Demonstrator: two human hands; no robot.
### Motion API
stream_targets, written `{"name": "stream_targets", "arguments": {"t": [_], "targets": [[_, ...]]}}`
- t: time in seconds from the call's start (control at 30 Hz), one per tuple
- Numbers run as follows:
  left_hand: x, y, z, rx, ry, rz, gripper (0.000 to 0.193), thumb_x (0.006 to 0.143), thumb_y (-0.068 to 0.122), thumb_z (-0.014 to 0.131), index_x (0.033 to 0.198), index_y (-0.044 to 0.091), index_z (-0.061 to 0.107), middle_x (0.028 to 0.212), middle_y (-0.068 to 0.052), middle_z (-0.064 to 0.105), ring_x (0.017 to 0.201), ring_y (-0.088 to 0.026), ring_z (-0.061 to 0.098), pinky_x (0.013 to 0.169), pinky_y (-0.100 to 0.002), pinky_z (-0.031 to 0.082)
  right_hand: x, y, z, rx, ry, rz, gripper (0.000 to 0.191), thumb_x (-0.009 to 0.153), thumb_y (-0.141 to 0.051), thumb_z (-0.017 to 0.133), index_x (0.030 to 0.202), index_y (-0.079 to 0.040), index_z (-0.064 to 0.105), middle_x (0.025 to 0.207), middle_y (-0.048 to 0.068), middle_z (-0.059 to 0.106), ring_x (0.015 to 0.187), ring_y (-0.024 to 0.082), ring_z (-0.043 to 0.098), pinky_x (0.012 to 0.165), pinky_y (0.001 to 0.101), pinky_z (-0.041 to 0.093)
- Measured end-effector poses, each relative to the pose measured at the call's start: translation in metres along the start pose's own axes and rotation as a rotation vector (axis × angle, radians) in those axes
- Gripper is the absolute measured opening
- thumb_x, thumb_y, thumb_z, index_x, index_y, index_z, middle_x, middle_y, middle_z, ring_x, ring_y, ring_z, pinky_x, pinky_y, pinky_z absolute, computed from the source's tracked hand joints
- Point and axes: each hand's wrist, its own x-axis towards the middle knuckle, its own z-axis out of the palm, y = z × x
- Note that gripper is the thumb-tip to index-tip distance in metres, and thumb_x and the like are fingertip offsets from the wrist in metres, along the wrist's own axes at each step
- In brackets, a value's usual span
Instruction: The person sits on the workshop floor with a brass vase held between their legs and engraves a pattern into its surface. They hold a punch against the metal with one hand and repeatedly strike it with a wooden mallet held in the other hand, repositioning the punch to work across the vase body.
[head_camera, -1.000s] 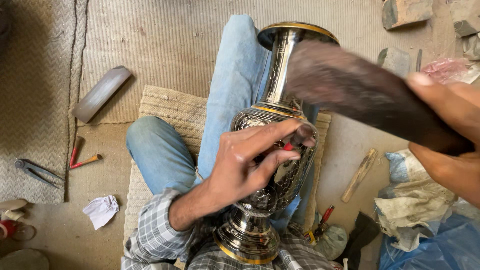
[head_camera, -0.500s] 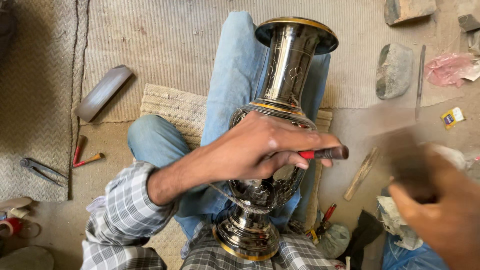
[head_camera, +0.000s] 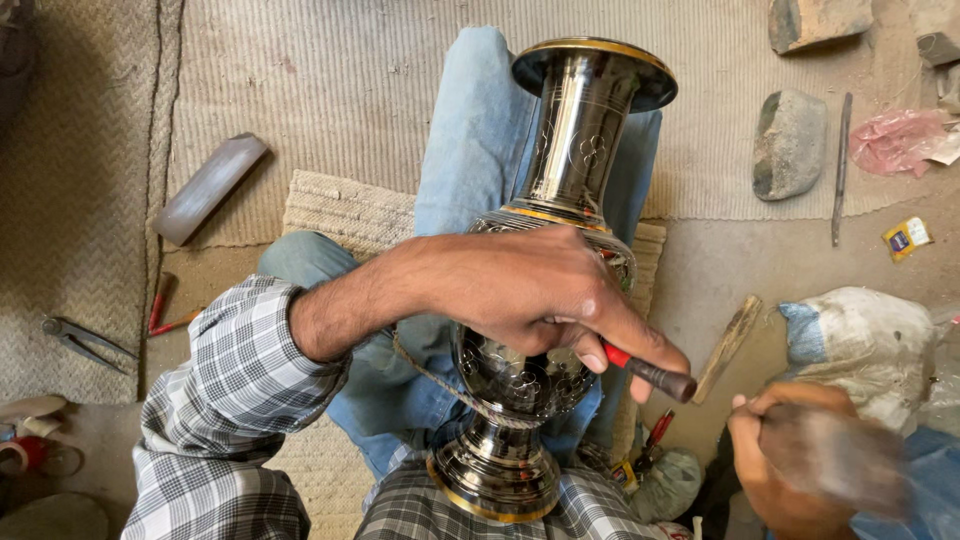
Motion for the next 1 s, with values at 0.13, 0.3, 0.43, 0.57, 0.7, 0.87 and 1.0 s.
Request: {"name": "stream_targets", "arguments": {"t": [0.13,0.3,0.43,0.57,0.7,0.87,1.0], "targets": [[-0.009,0.006,0.013,0.155,0.168,-0.066,0.063,0.092,-0.007,0.067,0.146,0.024,0.061,0.101,0.002,0.080,0.071,-0.013,0.066,0.057,-0.034,0.043,0.012,0.003,0.003,0.011,0.007,-0.151,0.047,0.085,-0.004,0.083,0.111,0.005,0.045,0.092,0.015,0.069,0.077,0.022,0.068,0.070,0.0319,0.054],[-0.025,0.031,0.058,-0.134,0.962,-0.320,0.048,0.100,-0.002,0.072,0.144,0.010,0.056,0.121,-0.004,0.077,0.089,-0.005,0.071,0.056,-0.018,0.049,0.063,-0.012,-0.004,0.135,-0.133,0.001,0.060,0.094,-0.009,0.085,0.138,-0.007,0.046,0.092,0.009,0.069,0.080,0.017,0.070,0.075,0.0278,0.058],[-0.022,0.036,0.092,-0.200,1.321,-0.373,0.051,0.097,-0.002,0.075,0.143,0.002,0.052,0.113,-0.010,0.076,0.075,-0.002,0.060,0.059,-0.017,0.045,0.129,-0.030,-0.016,-0.068,-0.178,-0.352,0.091,0.083,-0.013,0.088,0.158,-0.010,0.037,0.100,0.016,0.068,0.088,0.024,0.069,0.074,0.0316,0.056],[-0.018,0.028,0.108,-0.179,1.440,-0.257,0.050,0.101,-0.006,0.074,0.144,0.001,0.048,0.118,-0.013,0.071,0.081,-0.002,0.059,0.065,-0.015,0.047,0.183,-0.057,-0.029,-0.144,-0.431,-0.451,0.087,0.081,-0.006,0.087,0.155,-0.015,0.041,0.095,0.015,0.069,0.075,0.020,0.068,0.065,0.0329,0.055],[-0.017,0.024,0.114,-0.170,1.468,-0.254,0.049,0.101,-0.007,0.072,0.141,0.001,0.046,0.124,-0.014,0.070,0.079,-0.001,0.057,0.065,-0.014,0.048,0.214,-0.098,-0.034,-0.005,-0.411,-0.426,0.092,0.076,-0.002,0.081,0.158,-0.016,0.040,0.102,0.017,0.066,0.084,0.022,0.068,0.073,0.0362,0.056],[-0.015,0.026,0.111,-0.102,1.435,-0.212,0.045,0.103,-0.006,0.072,0.140,0.000,0.048,0.116,-0.014,0.071,0.084,-0.004,0.063,0.068,-0.017,0.053,0.236,-0.119,-0.037,-0.096,-0.555,-0.501,0.084,0.071,0.001,0.078,0.147,-0.019,0.051,0.085,0.010,0.066,0.070,0.019,0.064,0.064,0.0352,0.052],[-0.019,0.030,0.098,0.006,1.307,-0.358,0.040,0.098,0.001,0.076,0.132,-0.001,0.055,0.106,-0.010,0.079,0.070,-0.003,0.065,0.055,-0.019,0.050,0.238,-0.094,-0.040,-0.126,-0.681,-0.431,0.082,0.070,0.006,0.077,0.142,-0.026,0.056,0.072,0.005,0.065,0.061,0.016,0.059,0.055,0.0337,0.049]]}}
